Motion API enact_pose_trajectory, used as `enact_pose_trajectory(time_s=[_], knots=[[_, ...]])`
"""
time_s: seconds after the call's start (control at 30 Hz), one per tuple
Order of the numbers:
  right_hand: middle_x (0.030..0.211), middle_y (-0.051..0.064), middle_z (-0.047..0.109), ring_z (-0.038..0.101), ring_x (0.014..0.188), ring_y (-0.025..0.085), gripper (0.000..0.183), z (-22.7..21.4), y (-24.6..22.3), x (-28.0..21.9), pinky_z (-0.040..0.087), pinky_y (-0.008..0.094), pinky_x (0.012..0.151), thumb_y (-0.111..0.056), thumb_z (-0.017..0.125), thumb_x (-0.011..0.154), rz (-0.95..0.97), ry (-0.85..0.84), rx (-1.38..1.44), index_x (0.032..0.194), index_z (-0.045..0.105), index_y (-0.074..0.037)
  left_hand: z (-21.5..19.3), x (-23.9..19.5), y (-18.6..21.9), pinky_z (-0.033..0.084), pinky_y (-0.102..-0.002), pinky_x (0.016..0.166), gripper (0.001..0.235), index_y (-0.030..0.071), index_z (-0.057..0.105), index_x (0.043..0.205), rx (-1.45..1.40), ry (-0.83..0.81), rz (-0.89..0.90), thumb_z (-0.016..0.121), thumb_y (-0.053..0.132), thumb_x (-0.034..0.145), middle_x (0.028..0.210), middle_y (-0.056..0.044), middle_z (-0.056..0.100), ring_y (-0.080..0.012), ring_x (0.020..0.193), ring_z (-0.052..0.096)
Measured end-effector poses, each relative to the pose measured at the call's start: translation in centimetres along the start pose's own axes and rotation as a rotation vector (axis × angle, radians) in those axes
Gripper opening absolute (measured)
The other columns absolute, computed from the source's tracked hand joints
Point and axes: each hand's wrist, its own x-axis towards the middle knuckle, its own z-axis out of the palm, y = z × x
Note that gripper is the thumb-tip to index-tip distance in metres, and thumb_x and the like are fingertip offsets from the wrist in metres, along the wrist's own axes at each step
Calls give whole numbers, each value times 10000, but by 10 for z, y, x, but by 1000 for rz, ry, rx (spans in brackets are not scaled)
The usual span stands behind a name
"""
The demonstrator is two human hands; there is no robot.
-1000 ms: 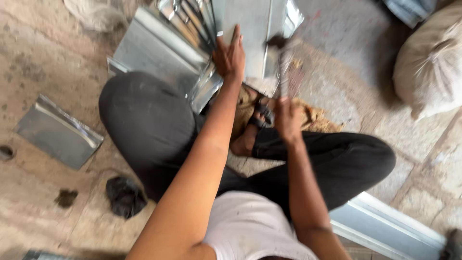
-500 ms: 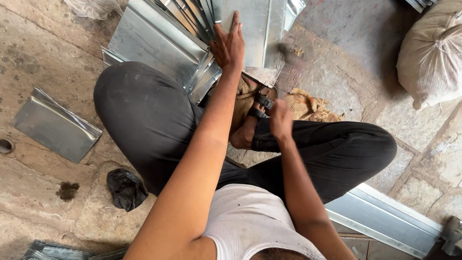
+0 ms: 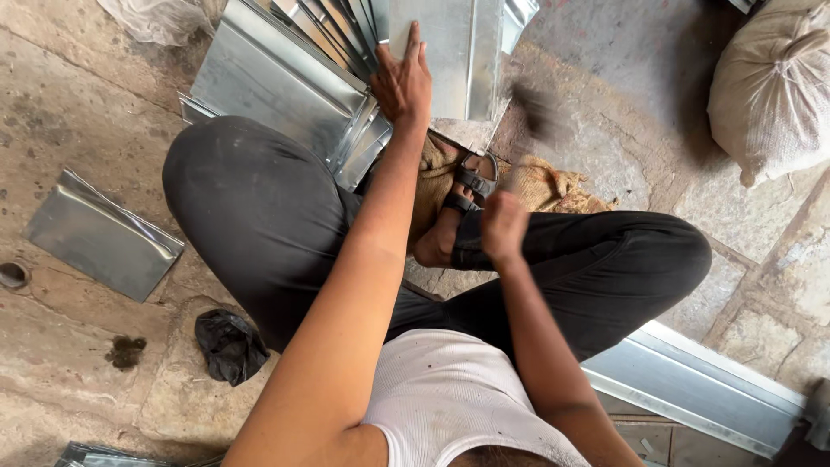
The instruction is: The person uses a hammer to flatten and shape metal sheets by placing them one at a time on an anvil and striking them repeatedly.
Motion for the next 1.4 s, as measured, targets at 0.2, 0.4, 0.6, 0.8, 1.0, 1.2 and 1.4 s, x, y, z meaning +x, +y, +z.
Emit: enact_pose_trajectory(time_s=[0.2, 0.4, 0.6, 0.8, 1.0, 1.2, 1.4], knots=[[650, -27, 471, 407, 466, 63, 373, -1, 0, -7, 341, 249, 380, -423, 415, 1096, 244, -125, 269, 880, 494, -128, 1, -4, -3, 572, -413, 792, 474, 503, 384, 1526, -78, 22, 42, 477, 488, 1061, 1260, -123, 558, -173, 813, 652], [660, -5, 463, 410, 456, 81, 370, -21, 8, 9, 307, 244, 369, -445, 455, 1097, 309, 155, 503, 905, 468, -128, -27, 21, -19, 666, -444, 648, 677, 463, 209, 1598, -257, -332, 107, 585, 404, 1038, 1452, -205, 487, -313, 873, 709], [670, 4, 423, 343, 472, 75, 359, -29, 30, 11, 261, 235, 394, -465, 512, 1075, 427, 251, 853, 980, 451, -124, -16, 73, -37, 497, -603, 962, 1018, 143, 188, 1584, -127, -392, 165, 838, 386, 839, 1407, -138, 598, -345, 1189, 648], [672, -4, 421, 342, 468, 68, 356, -32, 24, 13, 265, 231, 383, -462, 508, 1075, 446, 308, 886, 990, 455, -119, -45, 104, -69, 508, -502, 1140, 641, 160, 628, 1396, -305, -543, 409, 867, 171, 802, 1353, -153, 654, -320, 1236, 642], [670, -20, 450, 354, 460, 53, 326, -22, 12, 12, 285, 228, 366, -419, 514, 1073, 421, 257, 778, 977, 455, -113, -37, 55, 2, 127, -623, 1311, 125, 310, 724, 1135, 136, -278, 439, 760, 274, 1021, 1638, -131, 464, -248, 1470, 482], [654, -31, 464, 397, 449, 46, 283, -7, -5, 12, 316, 223, 355, -350, 551, 1067, 396, 113, 570, 994, 480, -87, -12, 1, 27, 102, -754, 1156, 914, 355, 330, 1584, 1, -33, 671, 808, 507, 820, 1657, -109, 123, -355, 1523, 239], [640, -35, 505, 423, 447, 37, 249, 8, 1, 22, 331, 220, 373, -319, 584, 1049, 400, -4, 364, 1035, 569, -71, -23, -35, -17, 340, -628, 1209, 757, 261, 248, 1590, -232, 345, 140, 690, 459, 1008, 1596, -155, 302, -316, 1414, 449]])
